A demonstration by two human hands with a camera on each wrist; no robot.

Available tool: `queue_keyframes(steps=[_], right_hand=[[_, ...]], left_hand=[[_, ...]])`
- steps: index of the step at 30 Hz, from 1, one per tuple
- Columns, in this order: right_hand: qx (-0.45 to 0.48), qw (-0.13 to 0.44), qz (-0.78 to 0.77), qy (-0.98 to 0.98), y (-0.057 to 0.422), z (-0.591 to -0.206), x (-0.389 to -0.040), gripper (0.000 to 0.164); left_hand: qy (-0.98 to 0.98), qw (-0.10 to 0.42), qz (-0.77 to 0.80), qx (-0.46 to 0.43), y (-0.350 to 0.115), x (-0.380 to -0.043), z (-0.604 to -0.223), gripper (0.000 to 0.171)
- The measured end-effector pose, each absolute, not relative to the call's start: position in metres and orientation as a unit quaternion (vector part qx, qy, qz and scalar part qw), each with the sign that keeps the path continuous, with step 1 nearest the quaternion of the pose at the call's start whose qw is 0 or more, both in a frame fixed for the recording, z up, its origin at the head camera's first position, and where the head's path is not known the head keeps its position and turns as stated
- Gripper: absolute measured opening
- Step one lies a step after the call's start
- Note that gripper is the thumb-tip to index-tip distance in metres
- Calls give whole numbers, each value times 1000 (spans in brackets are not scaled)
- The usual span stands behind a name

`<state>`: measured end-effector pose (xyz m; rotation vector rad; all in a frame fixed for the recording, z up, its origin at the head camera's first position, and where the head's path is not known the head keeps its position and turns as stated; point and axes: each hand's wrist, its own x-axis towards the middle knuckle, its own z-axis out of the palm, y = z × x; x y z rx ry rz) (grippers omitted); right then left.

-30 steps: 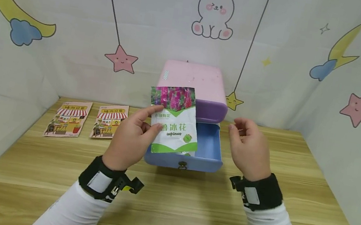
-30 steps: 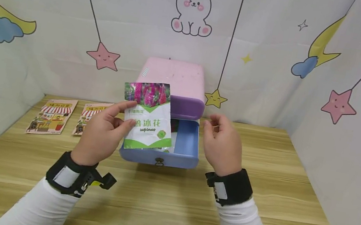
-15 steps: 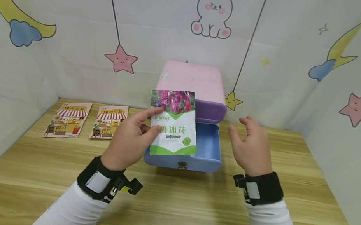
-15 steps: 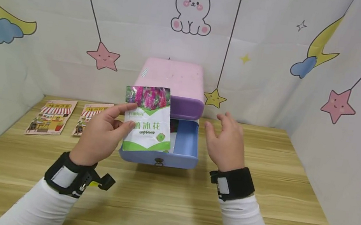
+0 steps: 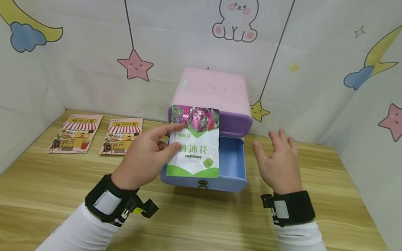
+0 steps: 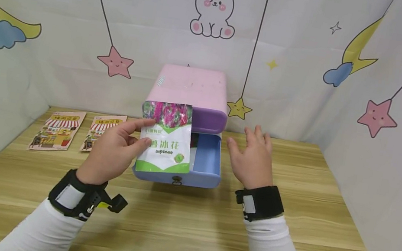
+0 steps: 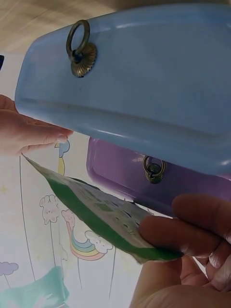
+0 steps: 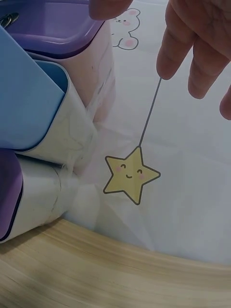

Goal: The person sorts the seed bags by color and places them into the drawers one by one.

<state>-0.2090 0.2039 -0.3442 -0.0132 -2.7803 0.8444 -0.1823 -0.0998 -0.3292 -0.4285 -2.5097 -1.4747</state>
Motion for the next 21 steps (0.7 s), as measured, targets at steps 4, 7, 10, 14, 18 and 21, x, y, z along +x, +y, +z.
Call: queue_keyframes(steps=[4, 7, 10, 14, 18, 21], right_hand=[[-7, 105, 281, -954, 204, -345, -210, 78], [-8, 99, 280, -955, 205, -346, -210, 79], [-9, 96, 280, -955, 204, -346, -210, 79], [-8, 94, 280, -955, 204, -346, -209, 78], [-6, 95, 278, -956, 204, -346, -209, 78], [-5, 95, 276, -956, 203, -347, -209, 79]], left_hand=[[-853, 89, -494, -143, -100, -182, -330, 37], [-858, 76, -487, -141, -100, -182, -330, 36], [-860, 60, -486, -142, -101, -182, -329, 35], [-859, 38, -489, -145, -101, -180, -327, 35], [-861, 18, -487, -146, -102, -178, -325, 35], [-863, 6, -482, -148, -102, -177, -324, 35]])
